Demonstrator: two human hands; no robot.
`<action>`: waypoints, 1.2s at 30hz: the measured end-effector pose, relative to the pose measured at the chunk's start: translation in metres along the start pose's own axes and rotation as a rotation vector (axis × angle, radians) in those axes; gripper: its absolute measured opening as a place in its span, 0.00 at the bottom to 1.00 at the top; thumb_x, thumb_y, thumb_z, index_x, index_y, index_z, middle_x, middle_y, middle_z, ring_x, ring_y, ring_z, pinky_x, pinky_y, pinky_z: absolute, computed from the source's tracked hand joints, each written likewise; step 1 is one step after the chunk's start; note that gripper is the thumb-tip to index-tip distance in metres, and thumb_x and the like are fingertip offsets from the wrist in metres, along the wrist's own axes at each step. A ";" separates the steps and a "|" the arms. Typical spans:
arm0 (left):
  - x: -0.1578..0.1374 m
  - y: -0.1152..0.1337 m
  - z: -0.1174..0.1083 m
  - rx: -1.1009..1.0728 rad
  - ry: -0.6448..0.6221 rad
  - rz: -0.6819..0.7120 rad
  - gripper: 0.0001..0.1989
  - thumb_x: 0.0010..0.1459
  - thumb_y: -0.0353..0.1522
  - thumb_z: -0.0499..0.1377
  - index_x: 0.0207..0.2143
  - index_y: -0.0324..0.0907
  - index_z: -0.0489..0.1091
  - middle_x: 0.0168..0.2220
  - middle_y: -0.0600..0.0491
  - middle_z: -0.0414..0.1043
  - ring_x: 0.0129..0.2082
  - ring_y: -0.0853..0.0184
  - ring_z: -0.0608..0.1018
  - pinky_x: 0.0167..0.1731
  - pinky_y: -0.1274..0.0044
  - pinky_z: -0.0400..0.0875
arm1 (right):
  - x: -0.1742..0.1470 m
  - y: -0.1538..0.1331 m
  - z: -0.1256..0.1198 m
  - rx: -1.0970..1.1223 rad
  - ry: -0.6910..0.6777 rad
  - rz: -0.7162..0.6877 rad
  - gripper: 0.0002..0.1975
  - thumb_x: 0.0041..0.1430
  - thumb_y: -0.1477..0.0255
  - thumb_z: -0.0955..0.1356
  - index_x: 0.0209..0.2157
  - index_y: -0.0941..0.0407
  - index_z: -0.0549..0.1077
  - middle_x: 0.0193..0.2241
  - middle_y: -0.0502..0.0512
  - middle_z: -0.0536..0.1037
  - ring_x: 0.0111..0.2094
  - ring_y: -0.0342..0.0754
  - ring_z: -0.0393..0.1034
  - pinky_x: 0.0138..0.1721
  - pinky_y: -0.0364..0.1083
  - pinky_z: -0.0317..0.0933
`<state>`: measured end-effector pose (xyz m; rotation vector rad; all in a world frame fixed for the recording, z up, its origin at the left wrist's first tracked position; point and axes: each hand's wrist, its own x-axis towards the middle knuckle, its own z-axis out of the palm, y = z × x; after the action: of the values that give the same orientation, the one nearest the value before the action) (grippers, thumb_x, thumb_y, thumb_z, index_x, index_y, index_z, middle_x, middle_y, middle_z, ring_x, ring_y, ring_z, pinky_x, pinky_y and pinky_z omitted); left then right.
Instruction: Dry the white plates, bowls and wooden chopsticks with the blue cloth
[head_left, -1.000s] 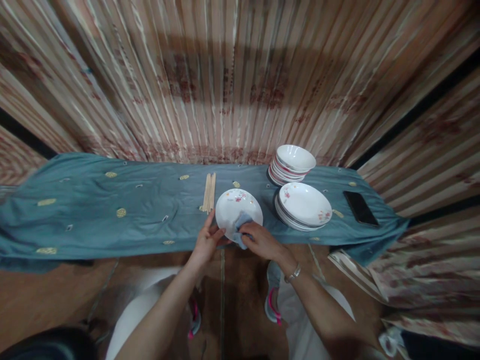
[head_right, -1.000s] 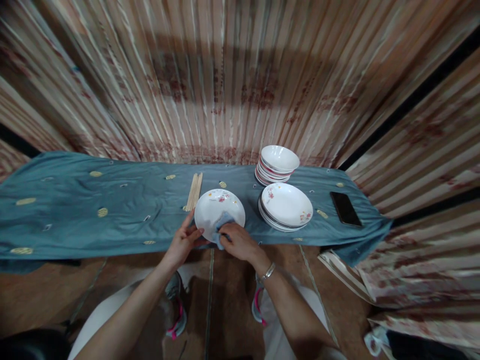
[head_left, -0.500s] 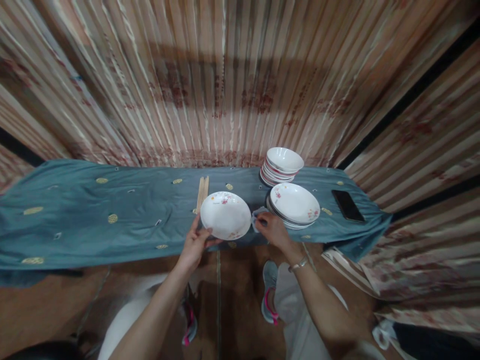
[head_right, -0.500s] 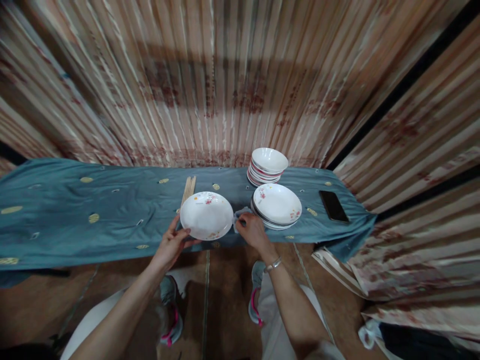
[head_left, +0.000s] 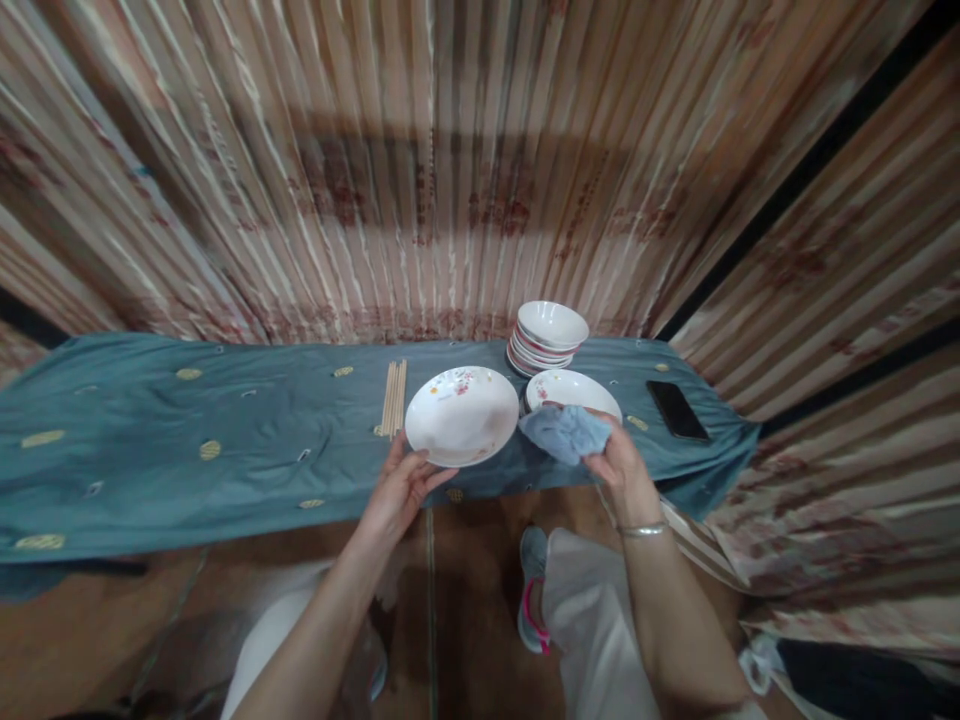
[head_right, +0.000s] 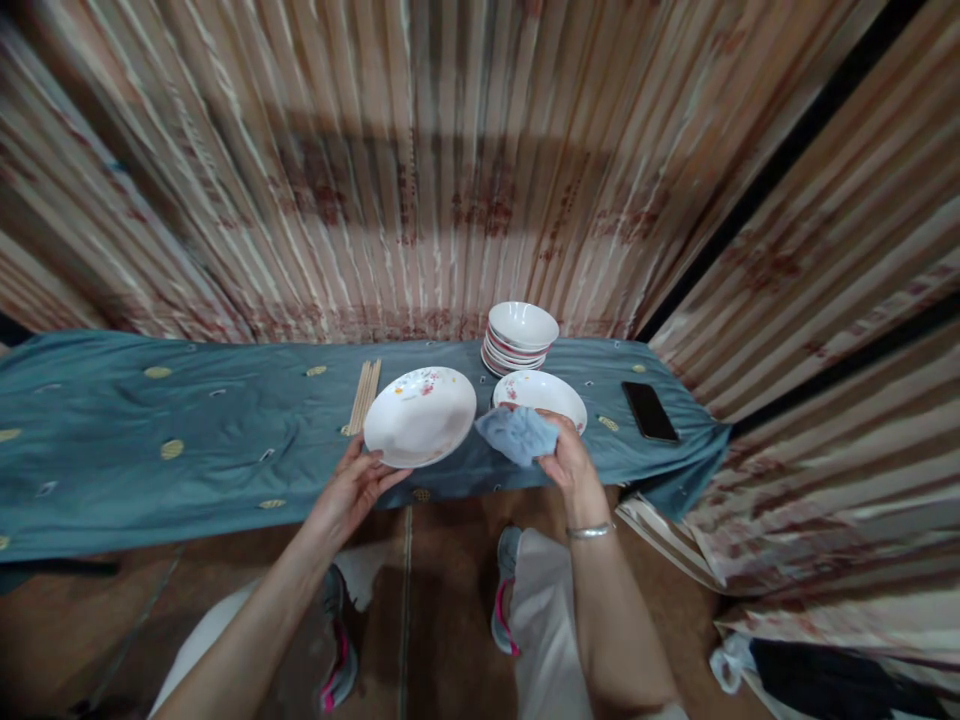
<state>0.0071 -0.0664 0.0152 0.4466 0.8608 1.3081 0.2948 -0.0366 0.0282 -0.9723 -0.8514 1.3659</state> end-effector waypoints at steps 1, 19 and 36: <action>0.000 -0.003 0.006 0.003 -0.024 -0.006 0.25 0.45 0.22 0.61 0.45 0.46 0.63 0.36 0.56 0.76 0.31 0.64 0.81 0.41 0.59 0.76 | -0.001 -0.006 -0.006 -0.006 0.006 -0.015 0.08 0.43 0.67 0.71 0.27 0.56 0.77 0.30 0.56 0.82 0.33 0.51 0.77 0.38 0.48 0.70; 0.053 -0.074 0.121 0.282 -0.317 -0.030 0.35 0.49 0.28 0.60 0.61 0.46 0.55 0.30 0.56 0.72 0.30 0.66 0.77 0.39 0.62 0.76 | -0.011 -0.022 -0.070 -0.498 0.338 -0.104 0.21 0.39 0.60 0.72 0.35 0.59 0.77 0.26 0.53 0.80 0.25 0.48 0.72 0.28 0.44 0.64; 0.098 -0.092 0.109 1.253 -0.300 0.403 0.30 0.52 0.45 0.58 0.56 0.45 0.63 0.66 0.44 0.50 0.63 0.48 0.55 0.59 0.57 0.47 | -0.002 -0.011 -0.107 -0.996 0.414 -0.183 0.18 0.50 0.61 0.64 0.35 0.57 0.79 0.29 0.52 0.79 0.33 0.50 0.70 0.40 0.47 0.62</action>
<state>0.1519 0.0246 -0.0120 1.8177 1.3022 0.8586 0.3977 -0.0451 -0.0028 -1.7964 -1.2744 0.4860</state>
